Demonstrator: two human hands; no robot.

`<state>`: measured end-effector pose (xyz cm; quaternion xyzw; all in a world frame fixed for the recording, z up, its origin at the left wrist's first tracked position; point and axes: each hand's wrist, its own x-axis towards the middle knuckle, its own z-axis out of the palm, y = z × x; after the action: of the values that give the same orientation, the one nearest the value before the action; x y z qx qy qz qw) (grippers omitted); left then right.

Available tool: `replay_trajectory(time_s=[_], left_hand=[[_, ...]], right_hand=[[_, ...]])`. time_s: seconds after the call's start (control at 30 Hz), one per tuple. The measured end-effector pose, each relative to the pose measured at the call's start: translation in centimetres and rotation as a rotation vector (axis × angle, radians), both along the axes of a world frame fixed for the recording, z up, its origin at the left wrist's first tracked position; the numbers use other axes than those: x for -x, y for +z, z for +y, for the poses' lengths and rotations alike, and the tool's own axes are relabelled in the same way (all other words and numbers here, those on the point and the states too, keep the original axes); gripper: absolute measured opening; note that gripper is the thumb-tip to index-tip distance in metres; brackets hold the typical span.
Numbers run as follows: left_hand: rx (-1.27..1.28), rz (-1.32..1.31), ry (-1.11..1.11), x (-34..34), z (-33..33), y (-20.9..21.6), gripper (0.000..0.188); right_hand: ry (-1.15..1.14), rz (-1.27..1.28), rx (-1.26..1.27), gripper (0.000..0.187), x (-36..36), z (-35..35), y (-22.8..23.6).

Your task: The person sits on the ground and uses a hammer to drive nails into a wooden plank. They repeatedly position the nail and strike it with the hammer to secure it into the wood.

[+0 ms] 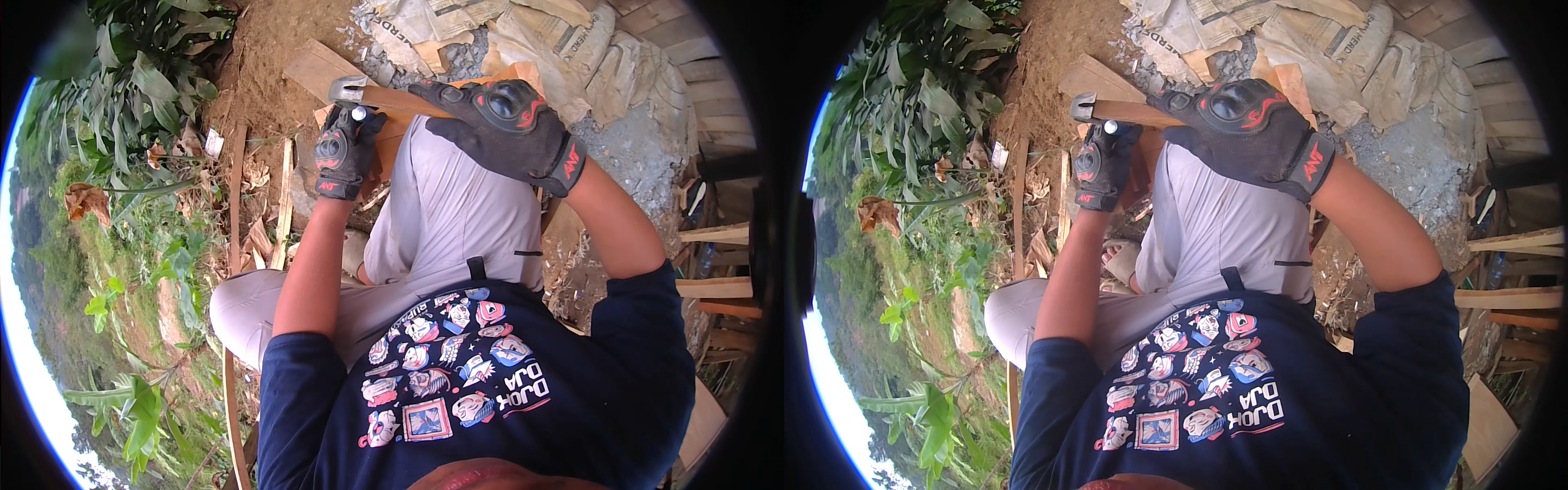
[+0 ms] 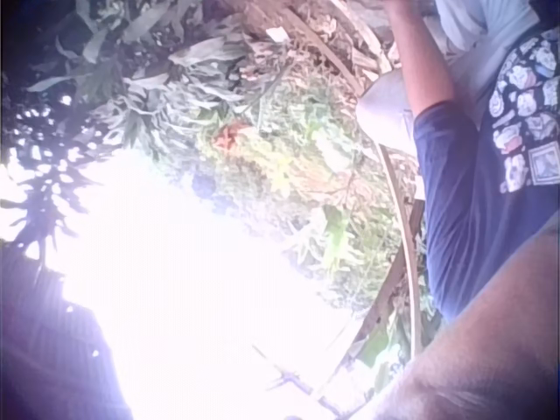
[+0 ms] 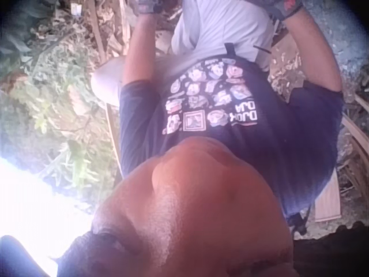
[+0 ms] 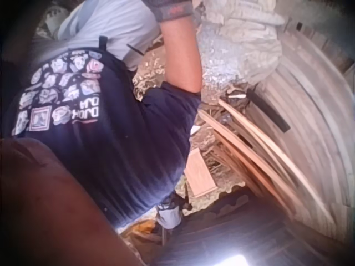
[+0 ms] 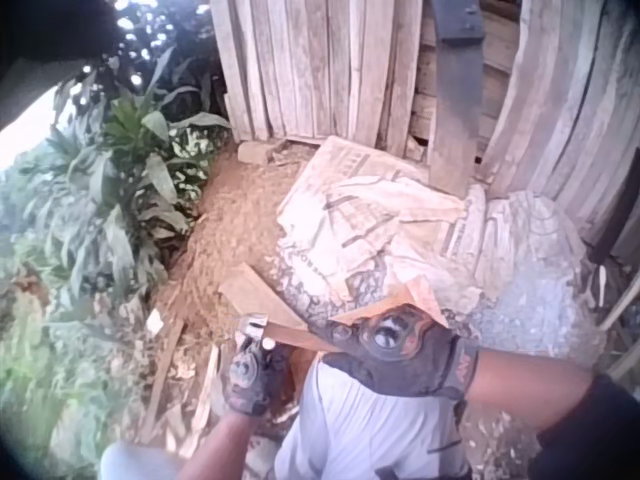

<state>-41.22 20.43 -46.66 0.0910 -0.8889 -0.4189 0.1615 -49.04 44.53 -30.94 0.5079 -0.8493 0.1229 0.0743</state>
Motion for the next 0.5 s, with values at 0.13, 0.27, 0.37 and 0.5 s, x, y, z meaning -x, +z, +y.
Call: replay_trajectory(time_s=[0.13, 0.27, 0.37, 0.5], left_hand=[[0.036, 0.048, -0.039, 0.2, -0.1, 0.2, 0.021], [-0.008, 0.121, -0.055, 0.3, -0.1, 0.1, 0.02], [0.037, 0.126, -0.066, 0.4, 0.1, 0.5, 0.019], [0.048, 0.102, -0.065, 0.4, 0.2, 0.7, 0.019]], right_hand=[[-0.039, -0.004, -0.006, 0.05, 0.4, 1.1, -1.0], [-0.074, -0.011, -0.053, 0.051, 0.5, 2.2, -1.2], [-0.068, 0.012, -0.02, 0.052, 0.3, 2.5, -0.7], [-0.078, 0.053, 0.041, 0.041, 0.7, 3.2, -2.2]])
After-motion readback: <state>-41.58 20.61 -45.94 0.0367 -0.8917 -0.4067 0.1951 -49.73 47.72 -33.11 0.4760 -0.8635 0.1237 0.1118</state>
